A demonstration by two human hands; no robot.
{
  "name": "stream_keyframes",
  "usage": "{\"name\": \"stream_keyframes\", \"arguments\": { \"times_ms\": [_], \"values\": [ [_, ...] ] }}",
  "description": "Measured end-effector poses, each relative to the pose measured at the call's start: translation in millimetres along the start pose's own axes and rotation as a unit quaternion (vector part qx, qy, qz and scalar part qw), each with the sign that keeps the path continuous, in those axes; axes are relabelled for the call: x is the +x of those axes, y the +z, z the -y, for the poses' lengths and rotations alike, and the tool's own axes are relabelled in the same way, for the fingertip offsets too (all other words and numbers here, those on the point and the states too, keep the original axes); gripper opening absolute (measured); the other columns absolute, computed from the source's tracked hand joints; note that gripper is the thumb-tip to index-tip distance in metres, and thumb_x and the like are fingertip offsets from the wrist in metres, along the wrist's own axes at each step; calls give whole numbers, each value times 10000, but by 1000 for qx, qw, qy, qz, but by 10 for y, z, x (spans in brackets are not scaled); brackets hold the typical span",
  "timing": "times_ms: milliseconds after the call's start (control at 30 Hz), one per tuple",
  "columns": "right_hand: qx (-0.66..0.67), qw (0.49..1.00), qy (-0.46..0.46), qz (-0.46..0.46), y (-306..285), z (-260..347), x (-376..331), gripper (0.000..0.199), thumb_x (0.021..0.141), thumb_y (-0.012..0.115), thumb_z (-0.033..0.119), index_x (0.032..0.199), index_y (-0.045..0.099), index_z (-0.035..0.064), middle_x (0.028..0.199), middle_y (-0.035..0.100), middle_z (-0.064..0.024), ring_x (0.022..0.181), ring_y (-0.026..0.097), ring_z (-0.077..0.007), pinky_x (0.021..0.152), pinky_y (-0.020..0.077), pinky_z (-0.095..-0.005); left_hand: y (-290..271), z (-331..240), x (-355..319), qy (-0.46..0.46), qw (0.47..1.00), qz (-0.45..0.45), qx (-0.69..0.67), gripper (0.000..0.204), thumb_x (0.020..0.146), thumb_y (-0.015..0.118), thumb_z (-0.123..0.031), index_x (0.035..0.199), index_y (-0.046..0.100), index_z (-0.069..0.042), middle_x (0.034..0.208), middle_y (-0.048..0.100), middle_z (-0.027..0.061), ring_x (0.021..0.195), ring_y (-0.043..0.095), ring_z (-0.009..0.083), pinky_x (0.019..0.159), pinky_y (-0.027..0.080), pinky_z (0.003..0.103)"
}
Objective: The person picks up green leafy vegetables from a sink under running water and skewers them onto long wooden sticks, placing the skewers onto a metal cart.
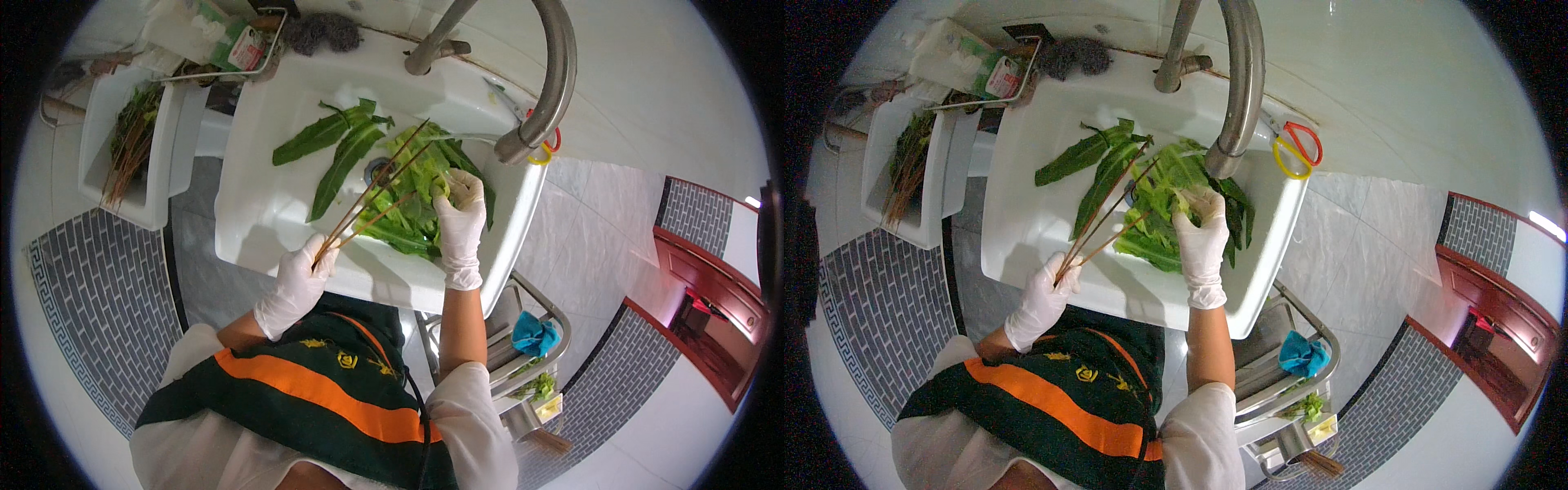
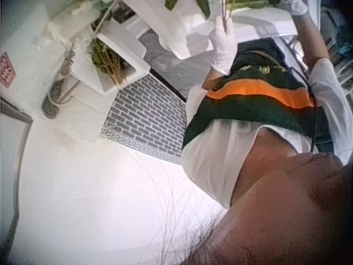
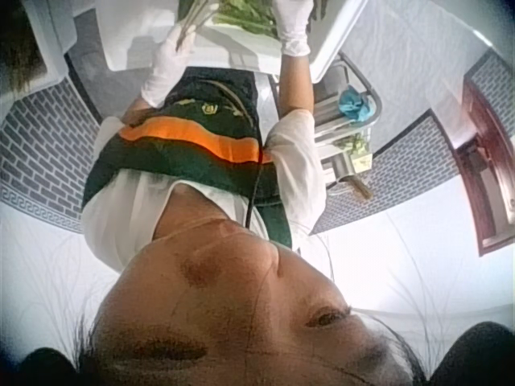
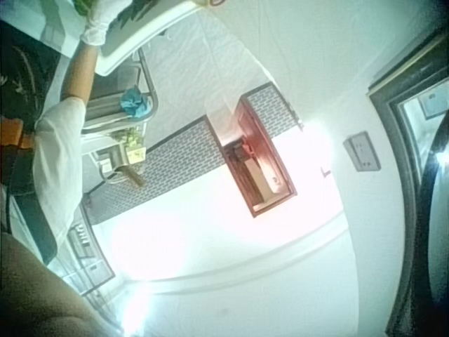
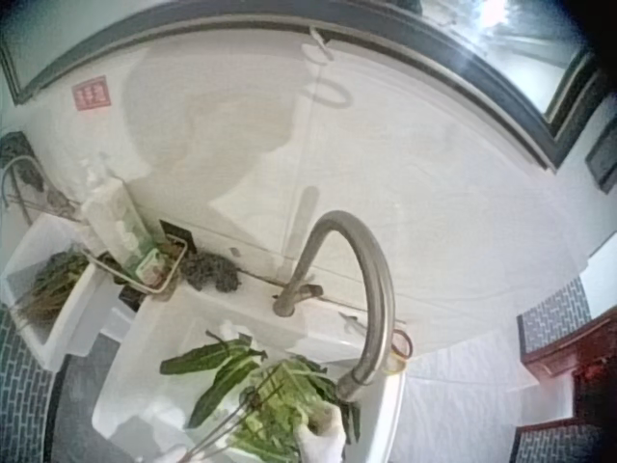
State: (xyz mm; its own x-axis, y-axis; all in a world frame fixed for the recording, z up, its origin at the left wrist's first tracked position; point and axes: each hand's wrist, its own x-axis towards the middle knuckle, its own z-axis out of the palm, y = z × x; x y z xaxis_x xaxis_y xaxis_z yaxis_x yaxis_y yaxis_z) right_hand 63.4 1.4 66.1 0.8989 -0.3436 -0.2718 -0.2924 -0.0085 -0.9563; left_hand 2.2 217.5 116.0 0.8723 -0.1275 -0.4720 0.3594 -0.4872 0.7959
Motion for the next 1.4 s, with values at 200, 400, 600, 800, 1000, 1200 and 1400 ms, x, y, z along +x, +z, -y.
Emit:
{"name": "stream_keyframes", "arguments": {
  "times_ms": [200,400,600,800,1000,1200,1400],
  "values": [
    [-149,985,-75,-36,-14,-87,-32,197,645,601,-11,839,580,19,853,608,-114,844,572,-199,788,422,-275,-14,-68,-10,8,1000,-1,-15,89,848,472,-98,887,504,-25,566,498,14,530,484,74,504,393,223],
    [-234,951,-201,-31,-36,7,-47,223,619,622,-11,833,590,44,801,608,-91,822,572,-254,836,413,-355,-6,-24,-34,3,1000,-4,-20,81,848,472,-98,881,499,-30,565,499,13,530,485,73,506,396,225],
    [-245,944,-221,5,-96,76,-60,239,626,618,-21,852,572,41,866,593,-107,874,555,-240,850,406,-353,15,-23,-56,8,1000,-5,-21,74,849,476,-95,887,498,-35,575,491,3,546,477,66,516,392,218],
    [-82,985,-103,-108,15,-148,-421,195,712,585,-22,884,509,31,889,533,-77,827,519,-168,753,435,-284,146,176,-25,30,992,-31,-119,113,843,492,-88,933,518,-26,598,510,7,551,487,60,509,406,223],
    [188,972,127,68,718,-146,-958,190,802,550,114,963,545,14,693,514,15,560,409,-34,492,341,-161,212,198,-18,-14,983,-34,-177,121,857,468,-90,949,511,-24,610,504,-6,520,469,49,478,379,189],
    [309,928,200,62,751,16,-1082,128,806,551,81,899,533,-5,725,543,-9,593,459,-39,537,385,-164,107,312,-65,58,994,-30,-90,211,906,369,-201,1006,467,-42,762,574,55,543,531,81,477,424,178],
    [322,940,107,-36,450,40,-1174,107,813,536,86,887,543,10,641,484,31,540,434,-30,474,357,-162,-163,338,7,-89,964,-9,-252,390,912,300,-333,1075,452,-13,875,575,119,692,586,154,592,467,239]
  ]
}}
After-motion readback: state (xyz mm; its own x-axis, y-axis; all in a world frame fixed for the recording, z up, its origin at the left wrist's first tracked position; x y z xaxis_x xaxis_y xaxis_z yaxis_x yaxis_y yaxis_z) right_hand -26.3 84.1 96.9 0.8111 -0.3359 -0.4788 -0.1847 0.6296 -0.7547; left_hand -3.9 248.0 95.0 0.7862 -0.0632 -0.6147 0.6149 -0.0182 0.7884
